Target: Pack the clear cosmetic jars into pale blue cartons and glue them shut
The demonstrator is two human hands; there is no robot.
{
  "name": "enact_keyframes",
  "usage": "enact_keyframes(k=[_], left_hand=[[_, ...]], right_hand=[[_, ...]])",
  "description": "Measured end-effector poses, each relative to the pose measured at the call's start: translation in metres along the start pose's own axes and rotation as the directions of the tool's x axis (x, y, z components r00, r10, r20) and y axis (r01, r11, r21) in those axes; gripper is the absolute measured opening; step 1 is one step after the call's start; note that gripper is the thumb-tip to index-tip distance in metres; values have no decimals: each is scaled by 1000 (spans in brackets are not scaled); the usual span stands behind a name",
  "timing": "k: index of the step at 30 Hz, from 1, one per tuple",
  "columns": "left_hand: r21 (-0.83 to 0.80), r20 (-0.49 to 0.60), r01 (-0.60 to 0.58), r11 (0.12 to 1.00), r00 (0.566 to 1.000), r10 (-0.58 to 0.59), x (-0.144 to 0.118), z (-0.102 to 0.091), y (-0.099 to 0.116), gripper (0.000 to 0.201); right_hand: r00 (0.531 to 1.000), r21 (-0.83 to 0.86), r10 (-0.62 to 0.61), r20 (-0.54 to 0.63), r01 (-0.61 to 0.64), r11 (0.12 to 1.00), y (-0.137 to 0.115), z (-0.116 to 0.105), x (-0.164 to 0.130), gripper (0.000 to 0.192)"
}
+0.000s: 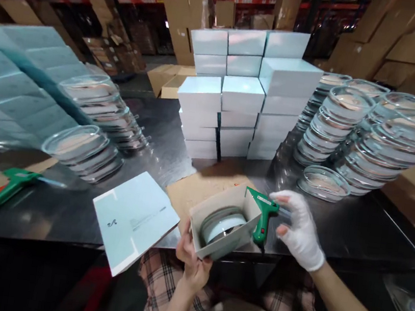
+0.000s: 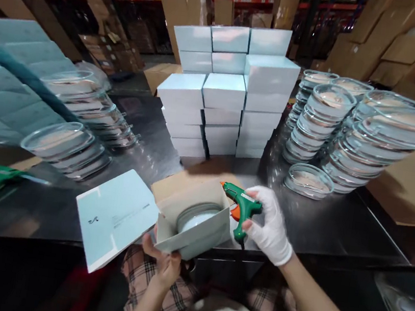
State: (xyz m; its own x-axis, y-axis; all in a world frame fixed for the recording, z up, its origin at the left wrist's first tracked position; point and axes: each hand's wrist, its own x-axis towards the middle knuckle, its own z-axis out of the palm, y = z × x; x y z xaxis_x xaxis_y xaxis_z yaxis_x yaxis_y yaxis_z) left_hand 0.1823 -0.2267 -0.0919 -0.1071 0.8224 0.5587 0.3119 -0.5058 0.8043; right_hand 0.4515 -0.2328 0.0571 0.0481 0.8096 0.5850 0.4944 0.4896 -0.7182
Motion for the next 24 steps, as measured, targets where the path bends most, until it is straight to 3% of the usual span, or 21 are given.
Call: enact_keyframes(k=[2, 4, 7, 9, 13, 15, 17, 19, 20, 22, 24], left_hand=[[-56, -23, -95, 994, 995, 94, 3, -4, 2, 67], [-100, -36, -151, 983, 988, 148, 7, -6, 6, 61], [-147, -112, -131, 980, 987, 115, 13, -5, 13, 46], [-133, -145, -135, 982, 983, 116, 15, -4, 17, 48], [-26, -33, -254, 967, 967, 253, 22, -10, 17, 32], [21, -14, -284, 959, 959, 284, 26, -15, 15, 45], [80, -11, -295, 952, 955, 296, 29, -16, 11, 59], [118, 5, -309, 944, 951, 311, 31, -14, 7, 61], [126, 11, -325, 937, 945, 327, 31, -12, 5, 56], [109, 9, -362, 926, 931, 364, 31, -8, 4, 42], [71, -35, -377, 924, 924, 380, 30, -8, 7, 32]], right_hand=[[985, 131, 25, 170, -48, 990, 13, 22, -11, 77], [968, 236, 78, 240, -136, 962, 15, 47, -17, 76], [944, 325, 317, 90, -329, 887, 4, 77, -17, 45], [907, 342, 419, -42, -381, 859, -2, 87, -15, 29], [870, 443, 492, -26, -431, 786, 6, 74, -17, 62], [828, 315, 560, -35, -523, 792, 16, 53, -22, 45], [762, -40, 642, -89, -647, 762, 25, 35, -25, 41], [667, -355, 739, -100, -717, 599, 33, 27, -26, 43], [609, -425, 787, -93, -739, 522, 38, 27, -24, 39], [529, -415, 845, -74, -787, 457, 49, 34, -20, 29], [517, -321, 853, -72, -822, 471, 59, 41, -16, 22]])
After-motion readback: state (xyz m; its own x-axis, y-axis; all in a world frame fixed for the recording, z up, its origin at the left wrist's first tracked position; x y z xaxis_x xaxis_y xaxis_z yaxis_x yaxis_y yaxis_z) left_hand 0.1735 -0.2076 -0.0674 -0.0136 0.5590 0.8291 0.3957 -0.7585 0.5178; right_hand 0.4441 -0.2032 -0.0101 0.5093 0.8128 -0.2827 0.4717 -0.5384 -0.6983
